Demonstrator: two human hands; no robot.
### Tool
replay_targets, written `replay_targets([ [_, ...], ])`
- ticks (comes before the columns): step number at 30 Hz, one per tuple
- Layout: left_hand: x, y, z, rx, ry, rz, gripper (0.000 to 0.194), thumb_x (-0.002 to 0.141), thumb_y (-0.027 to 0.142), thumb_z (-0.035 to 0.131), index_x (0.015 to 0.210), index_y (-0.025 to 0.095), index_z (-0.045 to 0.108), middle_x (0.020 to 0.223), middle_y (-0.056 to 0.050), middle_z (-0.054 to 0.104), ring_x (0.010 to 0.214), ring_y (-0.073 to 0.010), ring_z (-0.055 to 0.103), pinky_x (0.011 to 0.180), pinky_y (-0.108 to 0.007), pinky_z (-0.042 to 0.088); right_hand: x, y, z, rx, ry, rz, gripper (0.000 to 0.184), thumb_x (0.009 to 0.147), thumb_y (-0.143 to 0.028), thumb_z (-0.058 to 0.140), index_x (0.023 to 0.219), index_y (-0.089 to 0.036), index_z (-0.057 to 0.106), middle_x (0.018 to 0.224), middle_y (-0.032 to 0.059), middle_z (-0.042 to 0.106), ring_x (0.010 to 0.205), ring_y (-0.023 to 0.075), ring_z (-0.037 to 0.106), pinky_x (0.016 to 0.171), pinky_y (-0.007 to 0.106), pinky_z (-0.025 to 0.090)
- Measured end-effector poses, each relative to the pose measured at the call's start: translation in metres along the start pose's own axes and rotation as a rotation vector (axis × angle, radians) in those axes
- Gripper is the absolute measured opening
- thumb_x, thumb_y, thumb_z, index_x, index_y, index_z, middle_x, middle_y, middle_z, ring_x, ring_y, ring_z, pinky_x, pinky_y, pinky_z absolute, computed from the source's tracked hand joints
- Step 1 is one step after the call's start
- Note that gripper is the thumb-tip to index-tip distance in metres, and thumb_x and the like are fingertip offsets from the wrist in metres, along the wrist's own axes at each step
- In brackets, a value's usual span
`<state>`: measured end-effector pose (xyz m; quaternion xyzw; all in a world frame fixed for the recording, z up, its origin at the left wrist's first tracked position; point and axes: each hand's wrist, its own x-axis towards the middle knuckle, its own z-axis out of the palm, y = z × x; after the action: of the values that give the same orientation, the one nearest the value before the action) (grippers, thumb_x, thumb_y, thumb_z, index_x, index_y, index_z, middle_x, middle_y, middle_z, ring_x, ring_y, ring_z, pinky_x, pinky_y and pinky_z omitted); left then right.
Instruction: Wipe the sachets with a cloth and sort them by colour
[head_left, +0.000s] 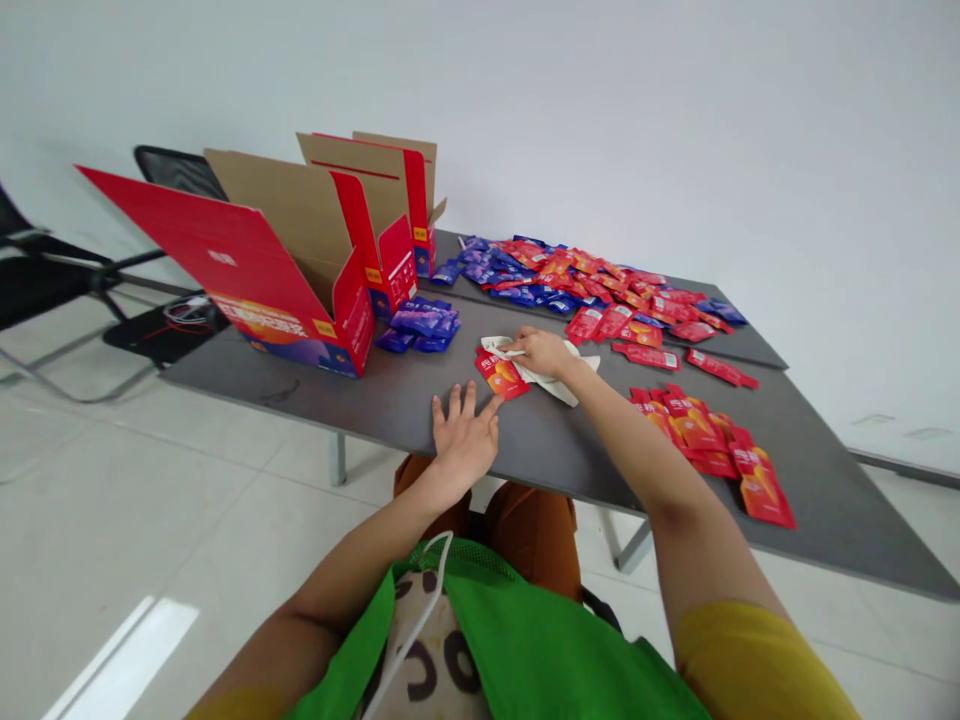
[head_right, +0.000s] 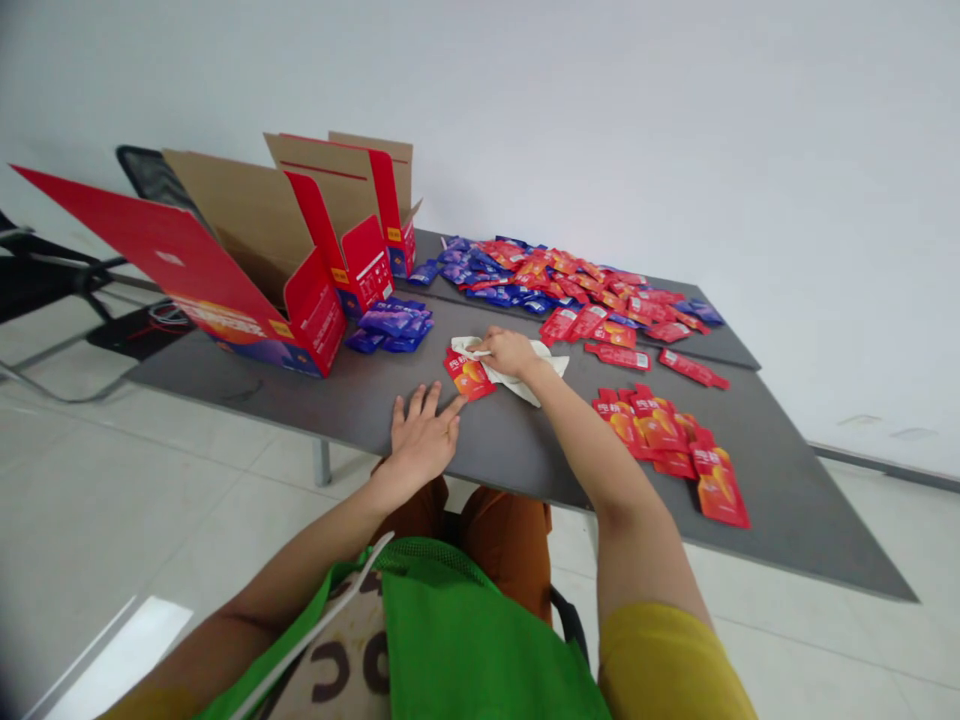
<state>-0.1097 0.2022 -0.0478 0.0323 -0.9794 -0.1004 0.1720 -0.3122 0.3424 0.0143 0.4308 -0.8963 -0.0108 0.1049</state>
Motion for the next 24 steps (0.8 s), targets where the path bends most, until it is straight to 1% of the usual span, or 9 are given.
replay_targets([
  [3, 0.007, 0.009, -0.002, 0.023, 0.001, -0.037, 0.049, 0.093, 0.031, 0.039, 0.139, 0.019, 0.051, 0.15, -0.016, 0.042, 0.139, -0.0352, 0.032, 0.112, -0.062, 0.019, -0.003, 0.008, 0.002, -0.022, -0.007, 0.038, 0.038, 0.095, -0.041, 0.05, 0.13, -0.034, 0.063, 0.119, 0.0074, 0.062, 0.099, 0.0227, 0.062, 0.08, 0.028, 0.043],
  [6, 0.023, 0.02, -0.006, 0.027, 0.093, -0.047, 0.052, 0.092, 0.036, 0.044, 0.134, 0.006, 0.05, 0.148, -0.022, 0.042, 0.14, -0.0341, 0.029, 0.114, -0.054, 0.022, -0.02, 0.013, 0.003, -0.02, -0.005, 0.057, 0.038, 0.095, -0.042, 0.049, 0.129, -0.034, 0.063, 0.118, 0.0075, 0.062, 0.099, 0.0224, 0.062, 0.079, 0.027, 0.044],
  [9, 0.043, 0.028, -0.005, 0.012, 0.097, -0.01, 0.059, 0.089, 0.044, 0.051, 0.134, 0.006, 0.047, 0.142, -0.024, 0.047, 0.133, -0.0344, 0.038, 0.11, -0.051, 0.028, -0.037, 0.015, 0.002, -0.014, 0.002, 0.086, 0.037, 0.095, -0.042, 0.051, 0.129, -0.034, 0.063, 0.117, 0.0072, 0.062, 0.096, 0.0212, 0.063, 0.08, 0.027, 0.044],
  [12, 0.057, 0.033, 0.002, 0.009, 0.044, 0.025, 0.052, 0.091, 0.043, 0.049, 0.126, 0.005, 0.054, 0.127, -0.024, 0.057, 0.119, -0.033, 0.049, 0.105, -0.049, 0.033, -0.049, 0.015, 0.002, 0.013, 0.009, 0.098, 0.036, 0.094, -0.042, 0.053, 0.128, -0.034, 0.064, 0.115, 0.0062, 0.063, 0.094, 0.0199, 0.063, 0.081, 0.027, 0.044],
  [14, 0.061, 0.035, 0.008, 0.02, 0.062, 0.011, 0.048, 0.094, 0.041, 0.045, 0.122, 0.004, 0.056, 0.121, -0.024, 0.06, 0.116, -0.0327, 0.051, 0.104, -0.049, 0.034, -0.056, 0.013, 0.004, 0.059, 0.033, 0.089, 0.036, 0.093, -0.04, 0.055, 0.126, -0.033, 0.066, 0.113, 0.0058, 0.064, 0.095, 0.0192, 0.063, 0.083, 0.027, 0.044],
  [16, 0.062, 0.034, 0.01, 0.011, 0.093, -0.036, 0.044, 0.098, 0.036, 0.037, 0.121, 0.004, 0.058, 0.117, -0.023, 0.061, 0.113, -0.031, 0.054, 0.1, -0.046, 0.038, -0.061, 0.01, 0.006, 0.138, 0.099, 0.079, 0.035, 0.092, -0.038, 0.057, 0.125, -0.03, 0.067, 0.11, 0.0059, 0.065, 0.095, 0.0188, 0.063, 0.086, 0.028, 0.045],
  [19, 0.064, 0.029, 0.006, -0.025, 0.136, -0.132, 0.039, 0.099, 0.021, 0.028, 0.115, 0.006, 0.06, 0.111, -0.02, 0.064, 0.106, -0.0258, 0.06, 0.097, -0.04, 0.041, -0.07, -0.002, 0.008, 0.283, 0.263, 0.089, 0.034, 0.091, -0.038, 0.057, 0.121, -0.027, 0.07, 0.106, 0.0066, 0.066, 0.093, 0.0193, 0.063, 0.086, 0.03, 0.047],
  [22, 0.066, 0.02, -0.004, -0.06, 0.148, -0.219, 0.036, 0.097, 0.014, 0.031, 0.11, 0.007, 0.063, 0.104, -0.017, 0.068, 0.102, -0.0235, 0.064, 0.106, -0.043, 0.034, -0.078, -0.021, 0.005, 0.412, 0.46, 0.147, 0.035, 0.092, -0.042, 0.055, 0.118, -0.025, 0.071, 0.103, 0.0077, 0.067, 0.094, 0.0211, 0.062, 0.087, 0.034, 0.048],
  [24, 0.067, 0.015, -0.01, -0.131, 0.11, -0.282, 0.034, 0.096, 0.018, 0.035, 0.108, 0.008, 0.065, 0.101, -0.017, 0.07, 0.102, -0.0255, 0.065, 0.102, -0.042, 0.039, -0.081, -0.037, 0.0, 0.503, 0.569, 0.176, 0.036, 0.092, -0.043, 0.054, 0.117, -0.024, 0.071, 0.104, 0.0081, 0.068, 0.096, 0.022, 0.062, 0.089, 0.036, 0.048],
])
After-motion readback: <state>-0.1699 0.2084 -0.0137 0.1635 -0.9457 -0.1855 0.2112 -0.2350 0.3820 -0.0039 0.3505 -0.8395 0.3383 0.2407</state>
